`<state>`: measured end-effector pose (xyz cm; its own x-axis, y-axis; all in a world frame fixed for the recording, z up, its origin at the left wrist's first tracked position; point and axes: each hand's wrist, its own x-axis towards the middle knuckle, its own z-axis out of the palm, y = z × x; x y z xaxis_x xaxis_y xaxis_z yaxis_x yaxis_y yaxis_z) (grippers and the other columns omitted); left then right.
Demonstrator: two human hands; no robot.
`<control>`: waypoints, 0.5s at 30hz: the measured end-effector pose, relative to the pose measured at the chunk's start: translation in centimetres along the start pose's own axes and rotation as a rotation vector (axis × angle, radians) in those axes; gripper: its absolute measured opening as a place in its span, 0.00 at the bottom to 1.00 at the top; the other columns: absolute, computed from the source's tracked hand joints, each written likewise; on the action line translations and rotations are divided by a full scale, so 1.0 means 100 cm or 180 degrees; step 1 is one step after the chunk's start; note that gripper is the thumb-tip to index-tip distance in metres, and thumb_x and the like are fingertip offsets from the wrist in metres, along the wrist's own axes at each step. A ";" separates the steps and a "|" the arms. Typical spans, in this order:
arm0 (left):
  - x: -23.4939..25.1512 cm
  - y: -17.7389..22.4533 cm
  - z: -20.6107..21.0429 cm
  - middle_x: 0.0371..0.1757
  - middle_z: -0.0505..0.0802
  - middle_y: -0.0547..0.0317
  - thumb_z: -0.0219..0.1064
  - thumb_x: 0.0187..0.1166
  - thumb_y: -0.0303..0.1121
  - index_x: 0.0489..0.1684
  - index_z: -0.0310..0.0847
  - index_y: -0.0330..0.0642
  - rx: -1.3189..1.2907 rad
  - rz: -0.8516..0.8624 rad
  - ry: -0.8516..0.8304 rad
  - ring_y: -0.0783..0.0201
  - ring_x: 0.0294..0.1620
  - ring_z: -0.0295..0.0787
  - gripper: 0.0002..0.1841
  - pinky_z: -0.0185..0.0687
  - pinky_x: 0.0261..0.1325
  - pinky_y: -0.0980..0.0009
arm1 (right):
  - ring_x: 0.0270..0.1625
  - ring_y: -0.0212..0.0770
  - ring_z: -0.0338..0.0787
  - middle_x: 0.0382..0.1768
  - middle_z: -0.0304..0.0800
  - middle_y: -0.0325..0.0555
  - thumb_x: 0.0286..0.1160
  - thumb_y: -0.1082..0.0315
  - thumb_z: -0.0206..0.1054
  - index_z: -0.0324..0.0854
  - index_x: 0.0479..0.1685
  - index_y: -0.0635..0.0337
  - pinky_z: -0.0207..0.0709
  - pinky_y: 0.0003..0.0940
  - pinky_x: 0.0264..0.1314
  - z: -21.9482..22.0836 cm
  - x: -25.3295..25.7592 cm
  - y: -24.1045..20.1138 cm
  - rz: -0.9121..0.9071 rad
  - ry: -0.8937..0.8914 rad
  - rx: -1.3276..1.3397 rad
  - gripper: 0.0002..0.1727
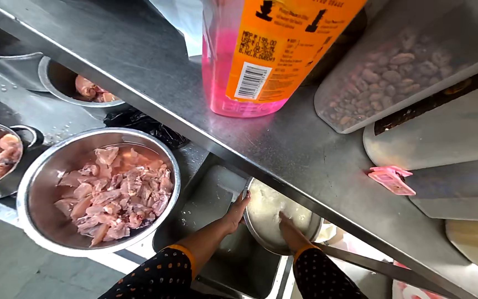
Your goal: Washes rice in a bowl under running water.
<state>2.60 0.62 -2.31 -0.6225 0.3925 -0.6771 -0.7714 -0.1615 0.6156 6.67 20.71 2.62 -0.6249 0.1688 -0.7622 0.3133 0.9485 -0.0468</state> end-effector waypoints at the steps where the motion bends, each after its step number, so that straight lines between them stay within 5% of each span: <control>1: 0.001 0.001 0.000 0.73 0.81 0.41 0.46 0.90 0.60 0.92 0.53 0.67 0.0004 -0.0001 -0.0006 0.49 0.57 0.85 0.31 0.83 0.48 0.55 | 0.92 0.61 0.60 0.88 0.61 0.68 0.95 0.69 0.46 0.58 0.89 0.73 0.52 0.52 0.94 -0.001 0.004 0.004 -0.0012 -0.0150 0.0016 0.27; 7: 0.004 -0.005 -0.002 0.78 0.77 0.38 0.43 0.90 0.62 0.94 0.48 0.65 0.0028 0.0027 -0.0101 0.45 0.60 0.84 0.34 0.84 0.51 0.51 | 0.88 0.63 0.66 0.82 0.70 0.70 0.89 0.66 0.59 0.69 0.81 0.75 0.53 0.56 0.92 -0.026 0.030 -0.014 -0.0409 -0.0687 -0.0339 0.27; 9: 0.002 -0.004 -0.001 0.72 0.81 0.37 0.42 0.90 0.62 0.95 0.44 0.66 -0.0056 -0.0032 -0.0130 0.45 0.57 0.87 0.34 0.85 0.49 0.53 | 0.75 0.67 0.80 0.70 0.83 0.71 0.86 0.61 0.64 0.80 0.71 0.71 0.69 0.63 0.80 -0.044 0.047 0.002 -0.1457 -0.0469 -0.0728 0.24; 10: 0.001 -0.004 0.000 0.70 0.83 0.37 0.44 0.90 0.62 0.94 0.45 0.68 -0.0128 -0.0056 -0.0111 0.46 0.55 0.87 0.34 0.85 0.48 0.53 | 0.63 0.66 0.89 0.61 0.89 0.68 0.81 0.61 0.67 0.86 0.64 0.65 0.81 0.64 0.65 -0.045 0.063 0.020 -0.1932 -0.0137 -0.0651 0.20; 12: 0.002 -0.007 0.001 0.68 0.84 0.38 0.47 0.89 0.61 0.93 0.48 0.69 -0.0192 -0.0060 -0.0064 0.46 0.54 0.88 0.33 0.85 0.46 0.54 | 0.54 0.61 0.90 0.59 0.89 0.64 0.82 0.73 0.63 0.86 0.65 0.60 0.83 0.60 0.55 -0.065 0.044 0.003 -0.1355 -0.0283 -0.0237 0.17; 15: 0.004 -0.009 0.004 0.66 0.85 0.38 0.52 0.90 0.57 0.94 0.48 0.68 -0.0204 -0.0040 -0.0023 0.48 0.51 0.89 0.33 0.85 0.43 0.56 | 0.47 0.46 0.88 0.57 0.89 0.53 0.94 0.65 0.52 0.79 0.72 0.57 0.82 0.40 0.49 -0.095 -0.032 -0.032 -0.0751 -0.0062 0.1178 0.17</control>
<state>3.08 1.25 -2.99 -0.6120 0.4014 -0.6814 -0.7860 -0.2140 0.5800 0.84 19.66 11.38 -0.6975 -0.0494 -0.7149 0.4009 0.8000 -0.4464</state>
